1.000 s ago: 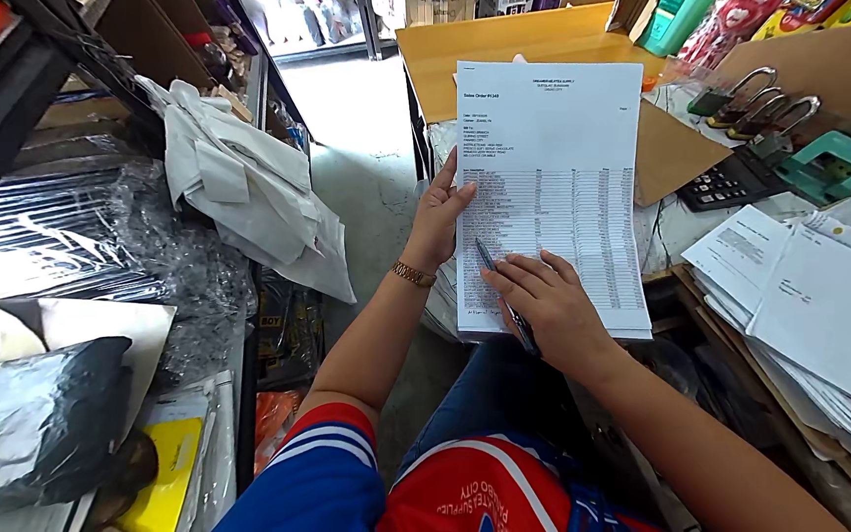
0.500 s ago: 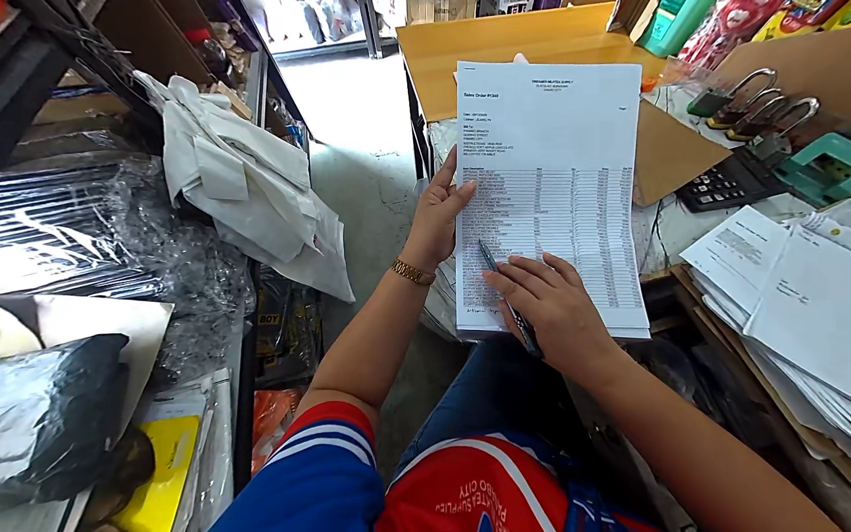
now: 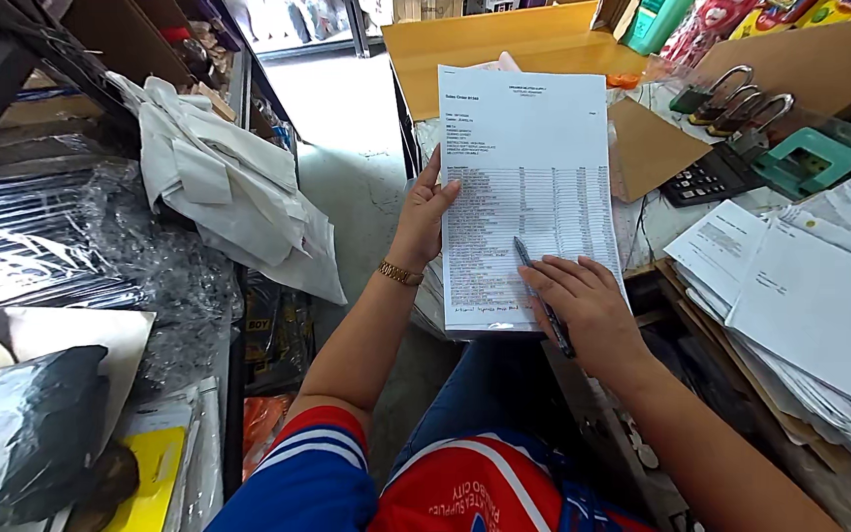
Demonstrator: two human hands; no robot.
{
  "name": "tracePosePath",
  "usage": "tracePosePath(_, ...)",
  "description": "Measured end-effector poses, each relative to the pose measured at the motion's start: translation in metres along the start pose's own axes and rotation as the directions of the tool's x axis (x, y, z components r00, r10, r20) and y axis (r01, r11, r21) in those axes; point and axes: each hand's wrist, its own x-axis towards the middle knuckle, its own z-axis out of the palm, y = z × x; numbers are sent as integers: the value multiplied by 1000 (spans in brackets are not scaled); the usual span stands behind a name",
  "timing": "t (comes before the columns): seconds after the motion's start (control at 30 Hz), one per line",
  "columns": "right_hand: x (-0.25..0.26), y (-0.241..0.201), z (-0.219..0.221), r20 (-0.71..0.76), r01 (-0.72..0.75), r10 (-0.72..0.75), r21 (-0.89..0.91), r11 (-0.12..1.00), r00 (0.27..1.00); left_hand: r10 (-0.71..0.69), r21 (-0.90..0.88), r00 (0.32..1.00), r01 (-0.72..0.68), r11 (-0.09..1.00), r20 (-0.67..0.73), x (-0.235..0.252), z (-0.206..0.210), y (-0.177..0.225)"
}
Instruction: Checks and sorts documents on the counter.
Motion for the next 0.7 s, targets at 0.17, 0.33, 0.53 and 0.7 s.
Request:
tracePosePath(0.17,-9,8,-7,-6,-38,38,-27,999,999,-9,8,1000,9,1000,-10,0,1,1)
tracePosePath(0.33,-16,16,-14,-10,-75,74,-38,996,997,4,-1,1000,-4,1000,4,0,1,1)
tracePosePath(0.53,-17,15,-18,-49,-94,92,-51,994,995,-5,-3,1000,5,1000,-15,-1,2,2)
tracePosePath(0.7,-11,-8,-11,-66,-26,30,50,998,997,5,-14,1000,-6,1000,-27,-1,2,1)
